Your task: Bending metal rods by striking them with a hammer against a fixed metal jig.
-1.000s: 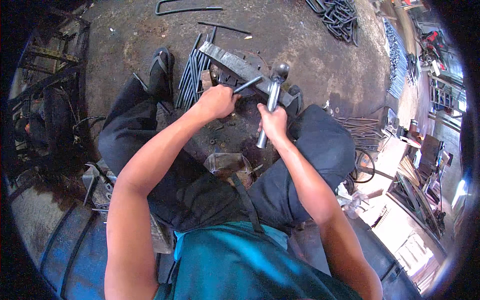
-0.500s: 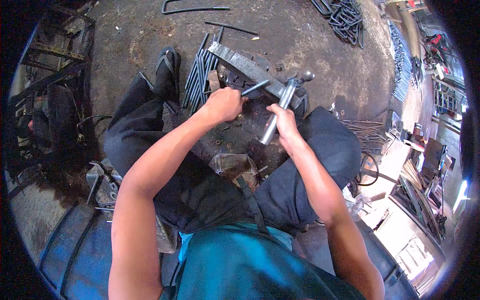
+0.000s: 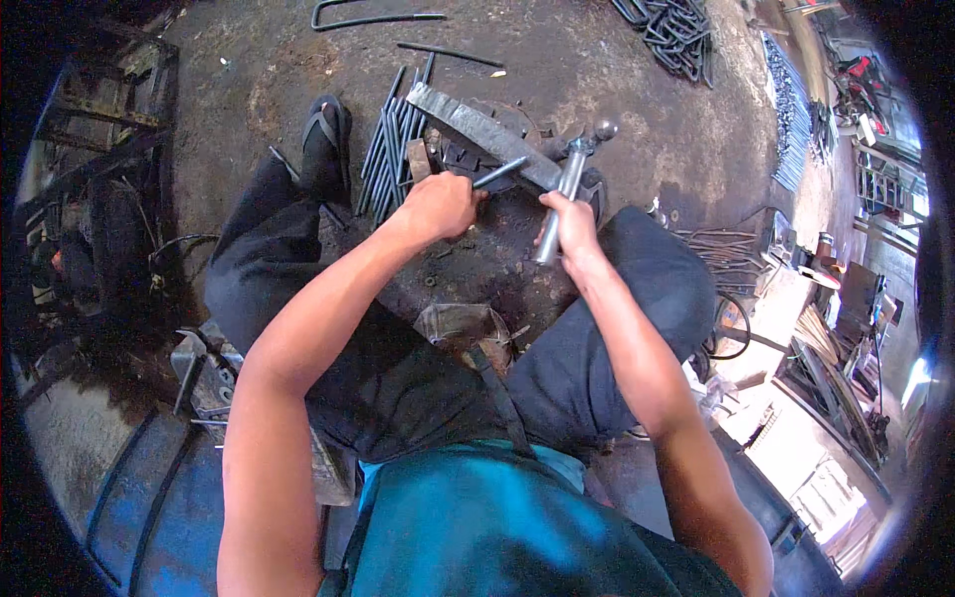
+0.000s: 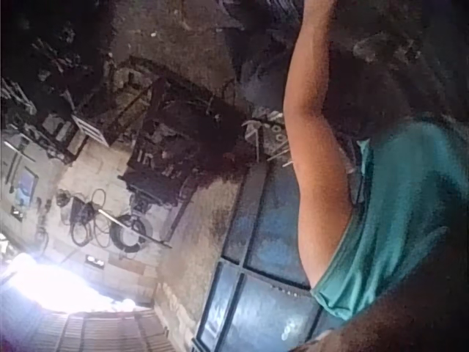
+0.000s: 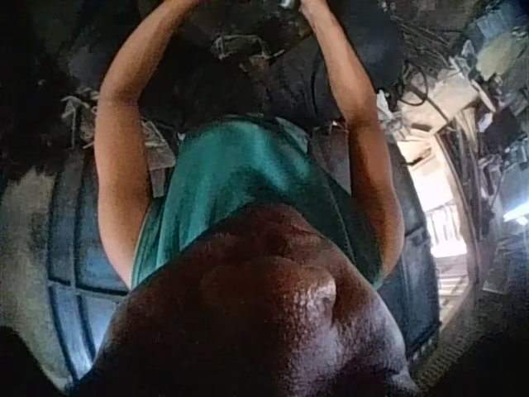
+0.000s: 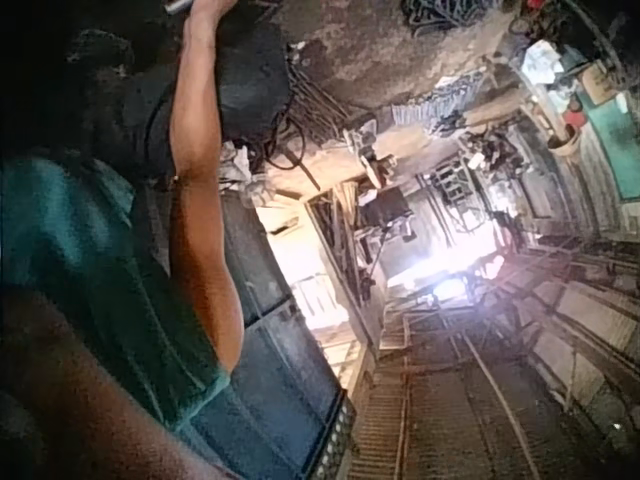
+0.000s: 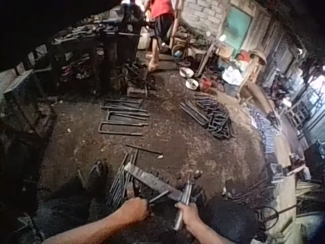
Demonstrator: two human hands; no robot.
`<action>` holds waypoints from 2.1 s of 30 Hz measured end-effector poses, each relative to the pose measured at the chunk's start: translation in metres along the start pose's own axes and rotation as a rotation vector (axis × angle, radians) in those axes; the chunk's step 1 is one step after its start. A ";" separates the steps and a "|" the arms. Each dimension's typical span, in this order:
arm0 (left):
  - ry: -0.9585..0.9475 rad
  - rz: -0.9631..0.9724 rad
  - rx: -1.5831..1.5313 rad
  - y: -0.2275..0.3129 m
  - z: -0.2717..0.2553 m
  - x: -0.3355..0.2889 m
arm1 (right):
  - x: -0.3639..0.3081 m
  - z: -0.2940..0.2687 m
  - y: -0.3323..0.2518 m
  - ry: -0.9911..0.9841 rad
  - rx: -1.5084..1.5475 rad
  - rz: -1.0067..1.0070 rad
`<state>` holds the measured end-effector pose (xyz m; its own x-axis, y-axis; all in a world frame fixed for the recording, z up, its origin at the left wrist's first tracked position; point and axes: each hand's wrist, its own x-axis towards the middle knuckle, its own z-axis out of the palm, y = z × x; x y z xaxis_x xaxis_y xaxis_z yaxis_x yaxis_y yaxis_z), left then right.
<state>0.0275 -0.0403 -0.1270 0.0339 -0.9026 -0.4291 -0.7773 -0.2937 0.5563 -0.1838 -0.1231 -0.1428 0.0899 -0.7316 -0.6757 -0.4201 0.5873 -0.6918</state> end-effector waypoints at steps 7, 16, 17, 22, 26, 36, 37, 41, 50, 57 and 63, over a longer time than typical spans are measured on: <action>-0.004 -0.040 -0.075 -0.010 0.006 0.003 | -0.023 0.028 0.015 0.069 -0.146 -0.181; 0.009 -0.039 -0.059 -0.009 0.003 0.004 | -0.012 0.024 0.034 0.008 -0.145 -0.096; 0.017 -0.048 -0.049 -0.011 0.004 0.002 | -0.017 0.024 0.027 -0.003 -0.111 -0.066; 0.011 -0.043 -0.019 -0.007 0.004 0.004 | -0.029 0.010 0.017 -0.018 -0.081 -0.078; 0.000 -0.067 -0.018 -0.014 0.007 0.005 | -0.020 0.018 0.034 -0.107 -0.245 -0.062; -0.021 -0.066 -0.008 -0.008 -0.002 0.001 | -0.013 0.012 0.055 -0.172 -0.496 -0.034; -0.024 -0.083 -0.001 -0.008 0.000 0.001 | -0.009 0.011 0.057 -0.166 -0.531 -0.005; -0.021 -0.076 0.000 -0.014 0.002 -0.001 | -0.042 0.022 0.018 -0.234 -0.313 0.016; -0.022 -0.054 0.017 -0.013 0.000 0.001 | -0.029 0.015 0.025 -0.204 -0.191 -0.076; -0.036 -0.084 0.012 -0.007 -0.005 -0.002 | -0.052 0.029 0.019 -0.224 -0.126 -0.065; -0.082 -0.108 -0.108 -0.012 0.001 0.008 | -0.022 0.014 0.037 -0.326 -0.420 0.205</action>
<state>0.0359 -0.0441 -0.1381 0.0586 -0.8367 -0.5445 -0.6996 -0.4235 0.5755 -0.1887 -0.0805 -0.1564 0.2146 -0.4329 -0.8755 -0.7756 0.4693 -0.4222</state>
